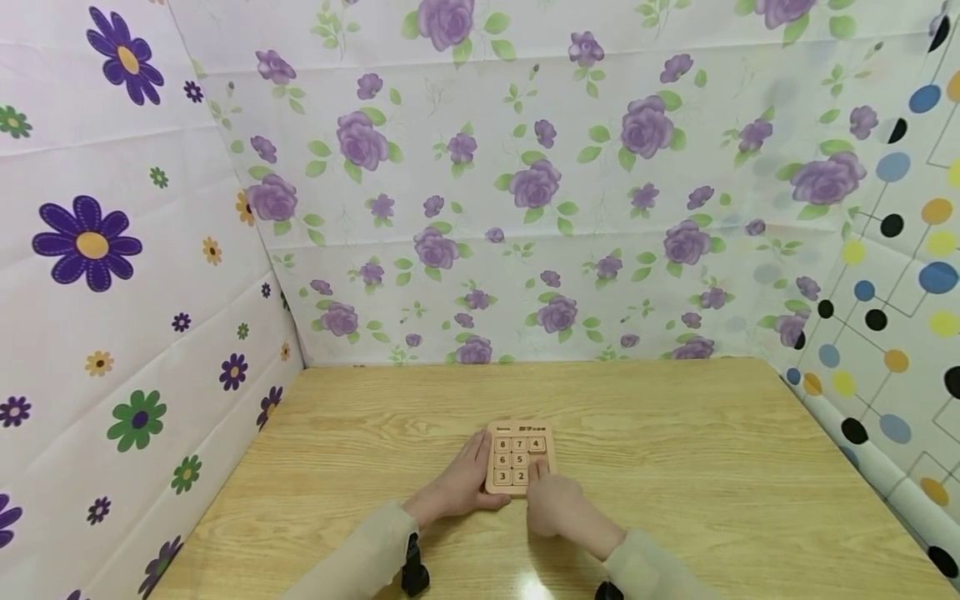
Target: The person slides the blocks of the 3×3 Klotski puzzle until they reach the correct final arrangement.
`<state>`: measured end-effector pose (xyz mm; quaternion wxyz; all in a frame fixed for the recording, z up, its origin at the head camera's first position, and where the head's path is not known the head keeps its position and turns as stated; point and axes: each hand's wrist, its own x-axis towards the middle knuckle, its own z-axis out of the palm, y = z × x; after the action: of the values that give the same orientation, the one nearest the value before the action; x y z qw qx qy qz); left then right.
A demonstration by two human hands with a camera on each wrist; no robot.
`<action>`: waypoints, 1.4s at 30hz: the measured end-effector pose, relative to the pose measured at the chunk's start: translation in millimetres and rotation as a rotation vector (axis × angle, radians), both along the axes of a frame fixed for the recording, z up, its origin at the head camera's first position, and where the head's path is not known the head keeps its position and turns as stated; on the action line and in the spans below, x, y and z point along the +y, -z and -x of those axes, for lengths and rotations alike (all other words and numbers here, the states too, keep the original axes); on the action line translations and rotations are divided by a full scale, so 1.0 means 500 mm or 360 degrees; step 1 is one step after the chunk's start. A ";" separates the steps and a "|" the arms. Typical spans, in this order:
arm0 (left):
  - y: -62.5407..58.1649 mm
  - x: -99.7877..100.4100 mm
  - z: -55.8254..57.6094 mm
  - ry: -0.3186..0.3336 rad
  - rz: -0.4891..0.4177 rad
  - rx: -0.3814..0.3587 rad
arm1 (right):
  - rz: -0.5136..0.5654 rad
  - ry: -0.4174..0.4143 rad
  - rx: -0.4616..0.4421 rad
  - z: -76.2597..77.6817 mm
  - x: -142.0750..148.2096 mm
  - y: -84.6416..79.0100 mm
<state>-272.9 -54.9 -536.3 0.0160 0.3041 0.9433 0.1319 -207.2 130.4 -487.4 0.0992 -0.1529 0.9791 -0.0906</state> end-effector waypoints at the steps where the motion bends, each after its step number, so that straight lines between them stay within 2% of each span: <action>1: 0.000 0.000 0.000 -0.0001 -0.0006 -0.0004 | -0.0002 -0.0003 0.0004 0.002 0.000 -0.001; 12: 0.001 0.000 0.002 -0.0004 -0.0005 -0.0020 | 0.0009 0.0009 0.0067 0.019 0.000 0.015; 17: 0.002 0.000 0.004 -0.0016 -0.0014 -0.0021 | -0.0009 0.0019 0.0060 0.023 -0.001 0.012; 26: 0.004 0.000 0.003 -0.0020 -0.0009 -0.0036 | -0.0040 0.0009 0.0062 0.021 -0.004 0.001; 42: 0.002 0.000 0.000 -0.0027 -0.0006 -0.0045 | -0.0011 -0.0007 0.0066 0.014 -0.008 0.002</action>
<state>-273.0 -55.1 -537.5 0.0278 0.2943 0.9453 0.1382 -214.3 126.6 -488.6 0.0796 -0.1564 0.9809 -0.0838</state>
